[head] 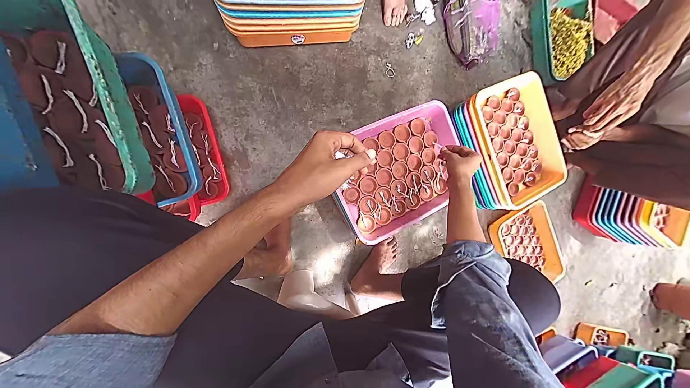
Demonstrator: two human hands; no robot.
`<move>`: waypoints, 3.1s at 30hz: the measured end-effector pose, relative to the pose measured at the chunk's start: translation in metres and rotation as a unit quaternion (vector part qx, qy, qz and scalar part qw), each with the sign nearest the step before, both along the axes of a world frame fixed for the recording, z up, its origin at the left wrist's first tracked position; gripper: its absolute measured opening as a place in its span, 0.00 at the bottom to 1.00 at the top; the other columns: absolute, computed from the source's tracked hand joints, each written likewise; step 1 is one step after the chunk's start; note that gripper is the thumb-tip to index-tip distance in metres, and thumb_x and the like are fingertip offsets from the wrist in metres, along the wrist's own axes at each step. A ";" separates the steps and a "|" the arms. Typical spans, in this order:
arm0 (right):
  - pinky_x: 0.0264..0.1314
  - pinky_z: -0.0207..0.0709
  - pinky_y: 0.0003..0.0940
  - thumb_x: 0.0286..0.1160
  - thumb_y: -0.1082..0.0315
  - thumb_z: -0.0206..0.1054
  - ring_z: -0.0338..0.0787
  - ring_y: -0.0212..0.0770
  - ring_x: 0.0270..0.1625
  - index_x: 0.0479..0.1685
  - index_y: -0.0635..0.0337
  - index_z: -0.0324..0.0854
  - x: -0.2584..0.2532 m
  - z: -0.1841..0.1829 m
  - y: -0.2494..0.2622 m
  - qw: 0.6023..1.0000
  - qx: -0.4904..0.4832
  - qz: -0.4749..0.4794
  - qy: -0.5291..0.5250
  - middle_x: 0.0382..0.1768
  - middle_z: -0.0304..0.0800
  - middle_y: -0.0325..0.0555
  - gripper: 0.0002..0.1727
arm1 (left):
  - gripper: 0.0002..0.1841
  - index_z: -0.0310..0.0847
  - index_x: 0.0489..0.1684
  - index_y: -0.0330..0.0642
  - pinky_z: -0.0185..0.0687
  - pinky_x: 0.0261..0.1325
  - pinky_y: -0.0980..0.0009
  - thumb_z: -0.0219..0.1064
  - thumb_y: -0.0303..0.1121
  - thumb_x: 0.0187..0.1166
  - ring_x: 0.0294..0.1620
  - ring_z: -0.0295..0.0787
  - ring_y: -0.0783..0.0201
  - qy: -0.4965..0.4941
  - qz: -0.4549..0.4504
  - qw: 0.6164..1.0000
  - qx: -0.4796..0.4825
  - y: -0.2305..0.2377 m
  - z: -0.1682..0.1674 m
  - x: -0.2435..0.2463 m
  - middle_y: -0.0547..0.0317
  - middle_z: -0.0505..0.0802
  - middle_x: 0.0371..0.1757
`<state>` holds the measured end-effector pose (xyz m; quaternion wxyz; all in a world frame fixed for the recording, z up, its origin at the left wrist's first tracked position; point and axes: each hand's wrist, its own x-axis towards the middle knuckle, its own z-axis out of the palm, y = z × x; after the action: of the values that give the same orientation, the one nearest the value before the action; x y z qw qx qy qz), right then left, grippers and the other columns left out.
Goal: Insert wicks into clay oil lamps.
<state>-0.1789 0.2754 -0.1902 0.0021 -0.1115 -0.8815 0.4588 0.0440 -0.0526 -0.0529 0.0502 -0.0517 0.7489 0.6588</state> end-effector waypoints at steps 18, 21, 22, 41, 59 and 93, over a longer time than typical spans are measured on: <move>0.66 0.77 0.66 0.64 0.64 0.77 0.93 0.59 0.57 0.47 0.58 0.94 0.010 -0.035 0.019 0.953 0.285 0.094 -0.044 0.49 0.96 0.56 0.14 | 0.11 0.90 0.44 0.45 0.85 0.44 0.75 0.65 0.40 0.87 0.38 0.89 0.73 -0.014 -0.008 1.000 -0.020 0.003 -0.001 0.000 0.66 0.94 0.38; 0.63 0.76 0.72 0.60 0.66 0.78 0.89 0.66 0.62 0.53 0.61 0.92 0.016 -0.017 0.017 0.943 0.309 0.099 -0.071 0.54 0.93 0.62 0.19 | 0.15 0.91 0.43 0.44 0.83 0.45 0.74 0.60 0.42 0.90 0.39 0.89 0.72 -0.018 0.000 1.000 0.008 0.006 0.000 -0.001 0.66 0.94 0.36; 0.63 0.75 0.73 0.59 0.67 0.77 0.87 0.68 0.64 0.54 0.61 0.91 0.019 -0.007 0.016 0.942 0.316 0.091 -0.067 0.55 0.92 0.64 0.20 | 0.16 0.90 0.46 0.44 0.83 0.47 0.72 0.56 0.42 0.92 0.42 0.90 0.72 -0.026 0.002 0.999 0.026 0.007 0.001 -0.002 0.65 0.95 0.38; 0.49 0.92 0.40 0.65 0.79 0.79 0.96 0.45 0.40 0.51 0.64 0.86 0.196 0.135 -0.116 0.912 -0.342 0.218 -0.055 0.42 0.94 0.55 0.15 | 0.32 0.62 0.85 0.39 0.86 0.67 0.65 0.58 0.16 0.75 0.63 0.90 0.61 -0.033 -0.064 0.990 0.117 0.004 0.017 0.002 0.51 0.91 0.65; 0.55 0.91 0.42 0.74 0.85 0.67 0.95 0.45 0.41 0.54 0.67 0.82 0.212 0.138 -0.126 0.752 -0.631 0.059 -0.179 0.42 0.91 0.55 0.13 | 0.10 0.89 0.55 0.33 0.92 0.58 0.68 0.71 0.28 0.81 0.50 0.94 0.62 0.113 0.023 0.987 0.112 0.008 0.005 0.002 0.52 0.95 0.51; 0.44 0.91 0.32 0.58 0.83 0.77 0.92 0.36 0.40 0.47 0.61 0.86 0.188 0.125 -0.111 0.867 -0.366 0.332 0.066 0.42 0.92 0.46 0.17 | 0.08 0.93 0.44 0.33 0.93 0.41 0.72 0.79 0.24 0.70 0.33 0.94 0.65 -0.006 0.010 0.995 0.099 -0.011 0.027 0.006 0.52 0.96 0.35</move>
<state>0.0096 0.1643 -0.0654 -0.1331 0.2253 -0.6329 0.7287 0.0502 -0.0631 -0.0263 0.0533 -0.0576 0.6789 0.7300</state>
